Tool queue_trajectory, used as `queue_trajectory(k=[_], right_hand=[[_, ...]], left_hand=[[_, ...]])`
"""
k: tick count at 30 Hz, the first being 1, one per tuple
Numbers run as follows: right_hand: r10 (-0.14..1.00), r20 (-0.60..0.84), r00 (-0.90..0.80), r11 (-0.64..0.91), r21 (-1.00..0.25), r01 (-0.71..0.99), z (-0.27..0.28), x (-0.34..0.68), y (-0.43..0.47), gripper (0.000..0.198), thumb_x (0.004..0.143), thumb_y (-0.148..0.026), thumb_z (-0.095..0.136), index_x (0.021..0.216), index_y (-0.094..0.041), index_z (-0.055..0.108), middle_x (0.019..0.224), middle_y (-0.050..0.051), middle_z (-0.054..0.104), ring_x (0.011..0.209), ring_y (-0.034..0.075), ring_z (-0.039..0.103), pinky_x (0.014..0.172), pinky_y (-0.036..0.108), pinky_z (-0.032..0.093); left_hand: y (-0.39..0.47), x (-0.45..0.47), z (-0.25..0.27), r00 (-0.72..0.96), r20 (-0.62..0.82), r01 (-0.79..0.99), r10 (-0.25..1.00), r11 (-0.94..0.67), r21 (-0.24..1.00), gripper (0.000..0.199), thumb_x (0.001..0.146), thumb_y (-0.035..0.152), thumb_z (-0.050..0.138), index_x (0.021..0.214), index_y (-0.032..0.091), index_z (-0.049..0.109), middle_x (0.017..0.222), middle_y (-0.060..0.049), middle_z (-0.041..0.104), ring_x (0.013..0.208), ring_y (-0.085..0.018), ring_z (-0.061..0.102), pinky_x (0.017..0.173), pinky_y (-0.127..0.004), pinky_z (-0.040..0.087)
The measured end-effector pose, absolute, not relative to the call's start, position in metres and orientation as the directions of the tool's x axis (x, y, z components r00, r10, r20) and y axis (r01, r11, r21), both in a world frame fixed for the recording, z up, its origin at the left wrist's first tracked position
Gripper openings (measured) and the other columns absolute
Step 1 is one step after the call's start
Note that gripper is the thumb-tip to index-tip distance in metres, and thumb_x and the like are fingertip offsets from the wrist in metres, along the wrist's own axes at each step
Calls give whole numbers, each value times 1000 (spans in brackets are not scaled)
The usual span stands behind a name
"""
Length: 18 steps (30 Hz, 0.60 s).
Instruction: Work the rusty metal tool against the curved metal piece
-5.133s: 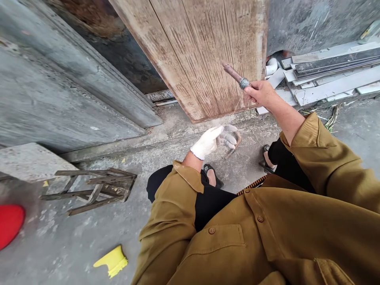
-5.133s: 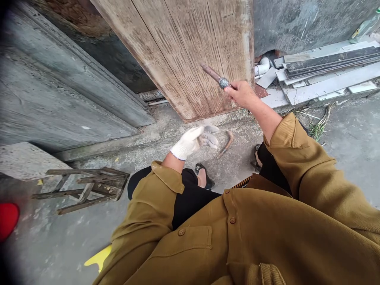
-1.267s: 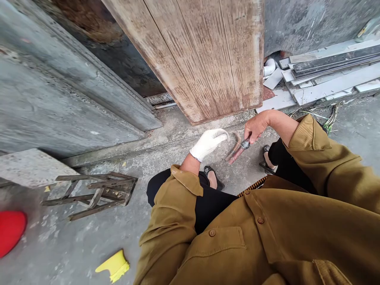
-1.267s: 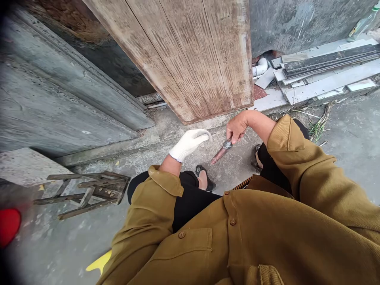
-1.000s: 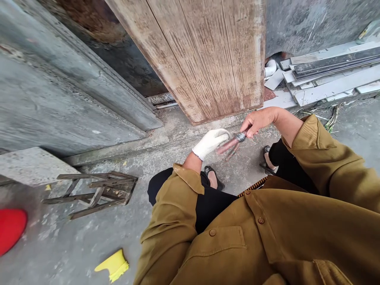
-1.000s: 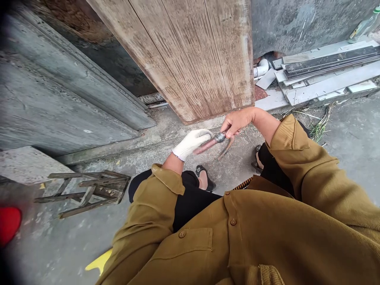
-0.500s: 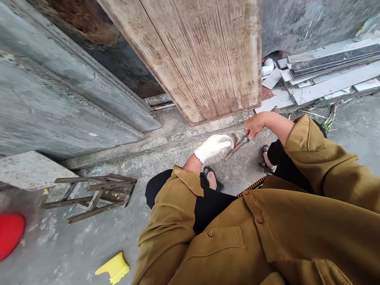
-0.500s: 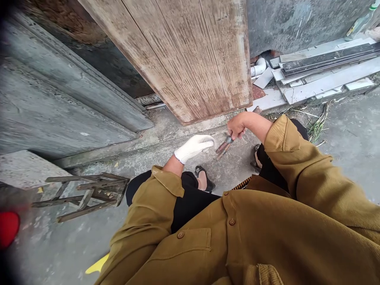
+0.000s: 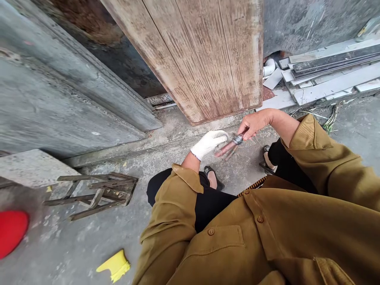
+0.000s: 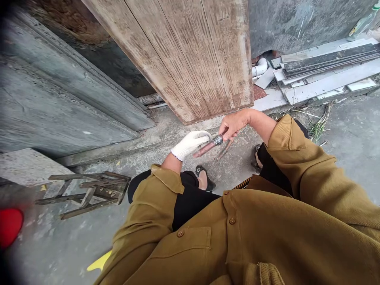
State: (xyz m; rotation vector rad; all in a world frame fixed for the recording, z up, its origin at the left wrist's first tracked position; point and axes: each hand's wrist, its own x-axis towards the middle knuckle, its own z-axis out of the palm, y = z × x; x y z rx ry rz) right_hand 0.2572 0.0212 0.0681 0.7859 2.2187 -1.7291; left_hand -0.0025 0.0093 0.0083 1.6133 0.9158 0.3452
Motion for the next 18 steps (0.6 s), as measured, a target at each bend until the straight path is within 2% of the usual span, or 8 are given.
queue_trajectory(k=[2,5,7,9,11,13,15,18], right_hand=[[387,-375,-842,158,-873,461,73,257,19,28,86,-43,67,82,-15,69,65,-3,61,57,7,48,59,22,35],[659,-217,-720,134,-908,396,75,253,19,27,91,-38,61,79,-14,64,67,-1,60,55,6,46,56,21,35],[828,-175,-533,125,-869,479,71,250,22,25,94,-35,55,86,-14,64,72,2,63,57,7,47,56,22,35],[912,-189,-363,127,-714,689,65,248,27,25,95,-35,54,93,-13,66,77,6,65,62,10,51,59,25,36],[919,-252,-303,165,-453,876,57,248,31,28,92,-35,57,98,-12,70,83,11,67,71,15,57,62,28,37],[861,-385,-332,256,-236,937,51,248,33,27,89,-33,61,97,-11,73,88,14,68,79,20,59,66,31,38],[735,-562,-379,342,-175,923,46,248,32,21,86,-30,64,88,-11,74,83,13,68,78,21,60,67,31,38],[534,-718,-446,394,-255,883,45,249,28,18,85,-26,64,75,-13,71,69,6,65,66,16,55,63,30,36]], left_hand=[[9,0,5,681,-259,303,685,58,951,39,80,47,69,91,10,70,80,-8,69,69,-15,62,65,-26,49],[3,6,4,767,-228,191,600,126,974,40,84,48,67,91,9,70,81,-10,69,67,-14,62,67,-26,50],[-2,10,5,810,-214,167,545,134,977,39,86,47,66,91,8,70,84,-11,69,69,-14,63,70,-26,51],[-6,12,7,841,-248,211,480,131,969,39,88,47,64,92,9,70,80,-10,68,67,-14,62,67,-26,50],[-8,11,9,853,-303,290,425,97,952,39,90,47,60,94,10,71,69,-5,63,59,-12,58,60,-24,47],[-8,9,12,839,-323,344,437,34,938,37,91,46,57,94,11,71,59,0,55,52,-10,50,55,-22,41],[-6,6,14,812,-314,363,492,-4,932,36,89,45,57,90,12,71,57,2,51,50,-8,44,53,-21,37],[-2,2,19,757,-304,379,578,-11,925,37,85,47,59,84,12,70,61,1,55,51,-8,44,51,-22,34]])
